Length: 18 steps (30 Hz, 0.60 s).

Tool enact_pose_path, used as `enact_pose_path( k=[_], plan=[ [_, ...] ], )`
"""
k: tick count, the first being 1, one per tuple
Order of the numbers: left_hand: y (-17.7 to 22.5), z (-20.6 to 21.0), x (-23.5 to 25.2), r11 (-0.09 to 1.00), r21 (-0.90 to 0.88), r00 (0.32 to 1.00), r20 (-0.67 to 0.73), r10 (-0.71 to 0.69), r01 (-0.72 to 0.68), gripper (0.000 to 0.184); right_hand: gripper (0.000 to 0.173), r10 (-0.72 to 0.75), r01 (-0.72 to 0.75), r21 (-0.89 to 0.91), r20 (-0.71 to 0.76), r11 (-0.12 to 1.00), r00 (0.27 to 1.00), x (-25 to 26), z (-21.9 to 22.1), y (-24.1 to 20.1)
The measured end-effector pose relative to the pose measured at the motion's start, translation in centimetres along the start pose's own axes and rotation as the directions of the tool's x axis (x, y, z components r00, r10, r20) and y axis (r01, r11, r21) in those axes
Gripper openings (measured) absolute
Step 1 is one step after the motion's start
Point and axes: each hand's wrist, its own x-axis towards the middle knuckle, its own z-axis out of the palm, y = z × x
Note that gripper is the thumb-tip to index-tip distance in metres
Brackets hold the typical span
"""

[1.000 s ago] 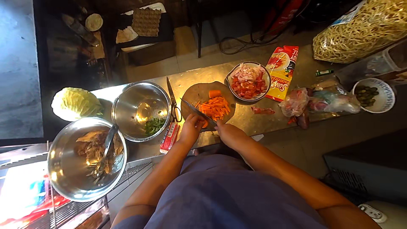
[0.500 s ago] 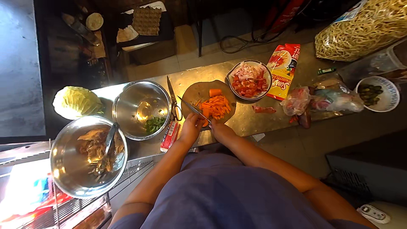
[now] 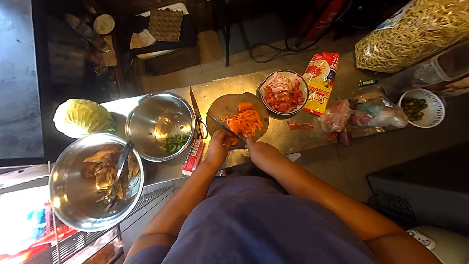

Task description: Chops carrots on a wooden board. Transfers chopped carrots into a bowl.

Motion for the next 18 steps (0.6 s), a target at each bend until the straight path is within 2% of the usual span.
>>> enact_pose_path(
  k=[3,7,10,14,18],
  plan=[
    [-0.1,0.1,-0.1,1.000,-0.007,1.000,-0.014,0.018,-0.018,0.013,0.035,-0.021,0.021,0.045,-0.005,0.999,1.000,1.8,1.5,0.4],
    [-0.3,0.1,-0.1,0.999,-0.041,1.000,-0.002,-0.009,0.009,0.014,0.045,-0.056,0.057,0.190,-0.014,0.980,0.998,4.5,5.8,2.2],
    [-0.3,-0.1,-0.4,0.999,-0.047,1.000,0.006,-0.026,0.026,0.015,0.046,-0.058,0.056,0.176,0.004,0.983,0.998,4.3,5.1,2.0],
    [-0.5,0.0,-0.3,0.999,-0.038,1.000,-0.012,0.006,-0.006,0.015,0.043,-0.057,0.060,0.080,-0.038,0.995,0.998,1.4,1.9,0.9],
    [-0.4,0.2,-0.5,0.999,-0.044,1.000,-0.027,0.009,-0.010,0.014,0.040,-0.023,0.023,0.026,-0.014,0.999,1.000,-1.2,0.5,0.1]
  ],
)
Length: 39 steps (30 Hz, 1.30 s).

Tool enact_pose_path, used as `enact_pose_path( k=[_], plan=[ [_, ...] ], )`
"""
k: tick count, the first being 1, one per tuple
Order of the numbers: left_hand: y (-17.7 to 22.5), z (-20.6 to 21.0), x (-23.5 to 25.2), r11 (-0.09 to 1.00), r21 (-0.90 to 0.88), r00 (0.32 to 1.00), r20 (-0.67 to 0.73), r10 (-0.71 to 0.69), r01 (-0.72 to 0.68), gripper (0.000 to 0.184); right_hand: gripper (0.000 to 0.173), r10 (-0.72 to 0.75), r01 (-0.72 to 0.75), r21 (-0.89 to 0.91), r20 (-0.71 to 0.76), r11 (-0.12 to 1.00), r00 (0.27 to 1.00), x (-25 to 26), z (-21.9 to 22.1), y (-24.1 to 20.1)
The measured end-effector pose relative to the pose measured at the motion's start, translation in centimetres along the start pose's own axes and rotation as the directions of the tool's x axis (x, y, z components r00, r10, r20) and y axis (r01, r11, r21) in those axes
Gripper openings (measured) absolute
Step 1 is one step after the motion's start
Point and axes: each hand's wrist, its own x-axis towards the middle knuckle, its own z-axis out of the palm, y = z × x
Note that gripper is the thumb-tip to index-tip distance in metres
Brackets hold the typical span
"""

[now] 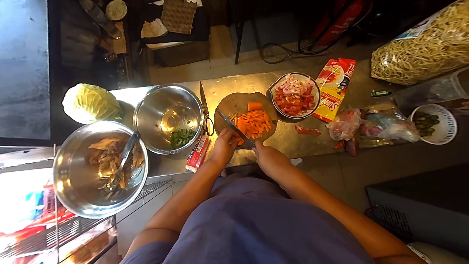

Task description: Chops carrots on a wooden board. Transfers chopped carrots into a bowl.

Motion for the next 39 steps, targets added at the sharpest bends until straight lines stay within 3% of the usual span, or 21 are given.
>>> enact_pose_path(
  k=[7,18,23,28,39],
  plan=[
    [-0.1,-0.1,0.0,1.000,-0.010,1.000,-0.005,0.012,-0.012,0.013,0.041,0.015,-0.015,0.014,0.028,1.000,0.999,0.8,0.7,-0.4],
    [-0.3,0.3,-0.2,0.999,-0.005,0.997,-0.058,0.048,-0.048,0.013,0.044,-0.001,0.004,0.136,-0.024,0.991,1.000,6.5,5.4,1.1],
    [-0.4,0.2,-0.4,0.997,0.018,0.996,-0.039,0.082,-0.081,0.015,0.042,-0.037,0.041,0.102,-0.040,0.994,0.999,3.8,2.4,0.5],
    [-0.6,0.3,-0.6,0.997,0.024,0.998,-0.015,0.067,-0.067,0.015,0.042,0.034,-0.034,0.013,-0.011,0.999,0.999,-0.9,0.2,-1.0],
    [-0.4,0.0,-0.8,0.998,0.007,0.998,-0.022,0.056,-0.056,0.012,0.039,0.090,-0.090,-0.031,0.027,0.995,0.996,-0.3,1.3,-1.6]
  ],
)
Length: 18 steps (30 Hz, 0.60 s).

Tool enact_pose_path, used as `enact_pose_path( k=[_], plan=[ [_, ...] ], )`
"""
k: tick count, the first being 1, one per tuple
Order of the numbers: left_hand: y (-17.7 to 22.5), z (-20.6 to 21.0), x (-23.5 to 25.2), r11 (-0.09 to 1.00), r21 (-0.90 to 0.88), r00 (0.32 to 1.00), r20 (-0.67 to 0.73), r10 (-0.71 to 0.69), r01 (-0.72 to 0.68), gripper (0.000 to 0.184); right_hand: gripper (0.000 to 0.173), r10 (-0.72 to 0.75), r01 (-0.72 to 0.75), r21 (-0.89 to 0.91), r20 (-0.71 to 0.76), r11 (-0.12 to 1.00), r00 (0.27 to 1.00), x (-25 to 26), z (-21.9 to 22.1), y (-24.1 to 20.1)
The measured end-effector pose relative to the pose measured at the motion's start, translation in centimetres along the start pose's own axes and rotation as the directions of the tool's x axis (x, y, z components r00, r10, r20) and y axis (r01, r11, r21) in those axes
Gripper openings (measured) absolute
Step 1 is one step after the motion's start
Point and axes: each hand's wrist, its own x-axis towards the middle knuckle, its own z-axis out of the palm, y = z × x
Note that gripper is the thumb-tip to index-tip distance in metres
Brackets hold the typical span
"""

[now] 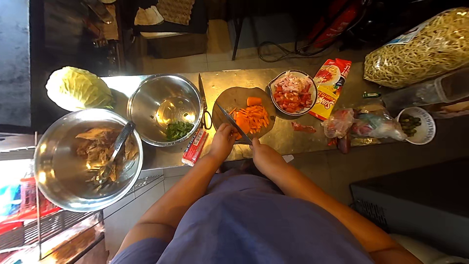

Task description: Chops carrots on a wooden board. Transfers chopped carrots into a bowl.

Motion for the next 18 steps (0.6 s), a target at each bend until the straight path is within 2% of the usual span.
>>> enact_pose_path(
  k=[7,11,14,18],
  plan=[
    [0.2,0.1,-0.3,1.000,-0.001,1.000,-0.030,-0.004,0.004,0.011,0.035,-0.015,0.016,0.042,-0.026,0.999,1.000,3.7,2.2,-0.2],
    [-0.3,0.4,-0.3,0.999,-0.044,1.000,-0.026,-0.006,0.005,0.014,0.039,-0.043,0.048,0.101,-0.058,0.994,0.997,6.2,4.8,0.7],
    [-0.1,0.3,-0.6,0.999,-0.052,0.999,-0.032,-0.002,0.001,0.015,0.041,-0.118,0.130,0.193,-0.077,0.973,0.990,6.6,4.4,2.0],
    [-0.1,0.1,-0.7,0.999,-0.020,0.999,-0.035,0.028,-0.028,0.015,0.039,-0.089,0.098,0.114,-0.078,0.989,0.993,3.3,1.7,0.9]
  ],
)
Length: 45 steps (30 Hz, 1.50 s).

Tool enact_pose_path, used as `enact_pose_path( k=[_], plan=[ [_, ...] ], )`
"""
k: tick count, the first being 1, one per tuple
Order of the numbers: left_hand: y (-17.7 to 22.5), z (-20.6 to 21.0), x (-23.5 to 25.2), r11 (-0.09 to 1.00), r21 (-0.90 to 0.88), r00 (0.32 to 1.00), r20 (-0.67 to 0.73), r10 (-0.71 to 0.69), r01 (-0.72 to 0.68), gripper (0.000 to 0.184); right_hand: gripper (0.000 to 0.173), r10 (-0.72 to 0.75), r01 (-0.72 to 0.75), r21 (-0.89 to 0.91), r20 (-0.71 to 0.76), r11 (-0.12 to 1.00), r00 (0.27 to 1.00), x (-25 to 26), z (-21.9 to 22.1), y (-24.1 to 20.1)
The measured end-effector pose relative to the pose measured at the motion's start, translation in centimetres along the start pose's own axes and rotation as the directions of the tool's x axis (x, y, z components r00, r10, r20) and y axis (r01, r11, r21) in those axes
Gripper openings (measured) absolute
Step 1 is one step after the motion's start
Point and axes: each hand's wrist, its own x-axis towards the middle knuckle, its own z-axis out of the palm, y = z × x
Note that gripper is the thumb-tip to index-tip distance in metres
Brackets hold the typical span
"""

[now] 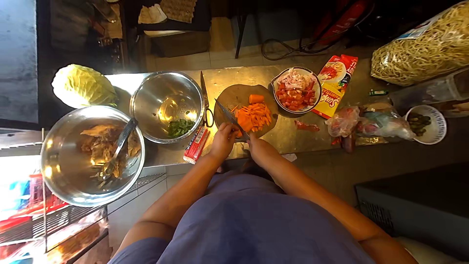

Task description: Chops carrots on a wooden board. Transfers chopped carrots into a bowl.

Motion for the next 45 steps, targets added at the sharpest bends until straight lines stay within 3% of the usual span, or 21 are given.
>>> enact_pose_path(
  k=[5,14,23,31,37,45],
  plan=[
    [0.1,-0.2,-0.3,0.999,-0.034,1.000,0.007,-0.027,0.027,0.015,0.038,0.066,-0.064,-0.130,0.010,0.989,0.998,-3.5,-1.5,-1.2],
    [-1.0,0.3,0.2,0.995,-0.089,0.999,0.009,-0.033,0.034,0.016,0.036,0.094,-0.085,-0.153,0.050,0.985,0.994,-4.4,-1.8,-1.6],
    [-0.3,-0.1,-0.1,0.994,-0.098,0.998,0.015,-0.054,0.056,0.013,0.034,0.093,-0.087,-0.097,0.061,0.991,0.994,-1.9,-0.8,-2.0],
    [-0.9,0.2,0.0,0.994,-0.108,0.999,0.013,-0.034,0.035,0.012,0.032,0.124,-0.117,-0.156,0.032,0.981,0.992,0.3,0.7,-2.9],
    [-0.9,0.3,0.0,0.995,-0.094,1.000,-0.009,-0.015,0.014,0.012,0.037,0.063,-0.067,-0.126,-0.035,0.990,0.997,2.8,4.0,-1.1],
    [-0.4,0.4,0.3,1.000,-0.028,1.000,0.011,0.009,-0.009,0.013,0.038,0.051,-0.054,-0.074,-0.039,0.996,0.998,3.1,3.8,-0.7]
  ],
)
